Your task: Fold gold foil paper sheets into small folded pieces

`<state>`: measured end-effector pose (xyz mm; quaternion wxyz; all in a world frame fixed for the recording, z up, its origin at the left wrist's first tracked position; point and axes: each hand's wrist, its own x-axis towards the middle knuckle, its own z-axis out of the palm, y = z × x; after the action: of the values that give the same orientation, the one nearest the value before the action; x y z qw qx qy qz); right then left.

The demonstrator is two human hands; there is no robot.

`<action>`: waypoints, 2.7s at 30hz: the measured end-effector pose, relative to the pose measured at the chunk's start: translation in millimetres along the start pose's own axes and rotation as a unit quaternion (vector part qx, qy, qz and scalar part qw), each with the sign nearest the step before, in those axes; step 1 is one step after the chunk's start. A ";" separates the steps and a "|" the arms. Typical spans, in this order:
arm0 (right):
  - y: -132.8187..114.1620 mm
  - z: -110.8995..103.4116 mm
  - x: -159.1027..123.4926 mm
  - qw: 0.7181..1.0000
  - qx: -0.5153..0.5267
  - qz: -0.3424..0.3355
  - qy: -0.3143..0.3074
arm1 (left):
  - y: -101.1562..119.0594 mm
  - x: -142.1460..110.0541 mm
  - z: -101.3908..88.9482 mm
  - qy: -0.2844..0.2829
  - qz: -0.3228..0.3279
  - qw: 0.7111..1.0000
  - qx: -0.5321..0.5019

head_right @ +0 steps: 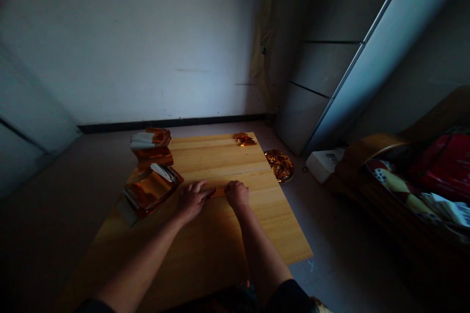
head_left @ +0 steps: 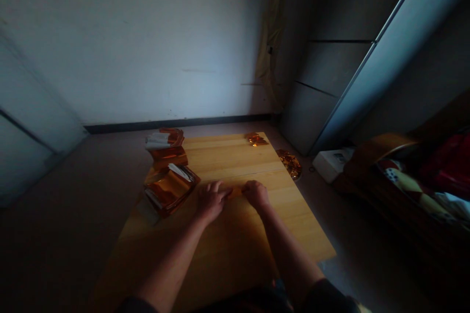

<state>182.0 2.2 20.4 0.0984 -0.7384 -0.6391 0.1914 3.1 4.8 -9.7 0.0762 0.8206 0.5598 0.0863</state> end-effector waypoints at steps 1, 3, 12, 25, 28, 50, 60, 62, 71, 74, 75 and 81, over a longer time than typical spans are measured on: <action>-1.7 0.0 0.1 1.000 -0.009 -0.004 0.009 | 0.0 -0.4 -0.2 -0.003 0.000 1.000 0.002; -6.6 0.7 0.3 0.999 -0.018 -0.030 0.034 | -0.2 -0.9 0.5 -0.005 -0.001 1.000 0.005; -17.8 15.6 4.8 0.994 -0.025 -0.102 -0.005 | -4.3 1.0 7.2 0.004 -0.005 1.000 -0.015; -31.8 19.9 -3.0 0.997 -0.040 -0.061 0.015 | -16.2 -3.1 1.7 0.031 0.006 0.998 -0.051; -40.9 16.9 -7.6 0.998 -0.052 -0.037 0.015 | -16.3 -2.8 3.4 0.041 0.002 0.998 -0.050; -25.0 1.8 16.4 0.996 -0.067 -0.055 -0.038 | -17.9 -4.8 7.0 0.083 0.010 0.992 -0.092; -43.4 -0.1 28.5 0.992 -0.092 0.018 -0.083 | -12.7 -8.0 2.8 0.077 0.011 0.995 -0.060; -41.5 2.6 31.1 0.993 -0.085 0.028 -0.081 | -11.7 -8.1 1.7 0.077 0.010 0.995 -0.060; -22.6 3.6 38.5 0.996 -0.048 0.007 -0.071 | -10.4 -9.0 -1.3 0.080 0.017 0.994 -0.073; -20.5 1.4 38.0 0.997 -0.039 0.009 -0.068 | -11.7 -8.7 0.2 0.094 0.014 0.992 -0.079; -20.3 1.2 37.9 0.997 -0.040 0.010 -0.066 | -12.1 -8.7 0.9 0.099 0.013 0.992 -0.080; -23.4 1.2 35.3 0.997 -0.050 0.006 -0.060 | -12.8 -10.5 5.8 0.115 0.006 0.990 -0.083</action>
<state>164.1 40.5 22.8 0.0218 -0.7333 -0.6482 0.2040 -11.0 -0.5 -18.7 0.0788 0.7997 0.5506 0.2263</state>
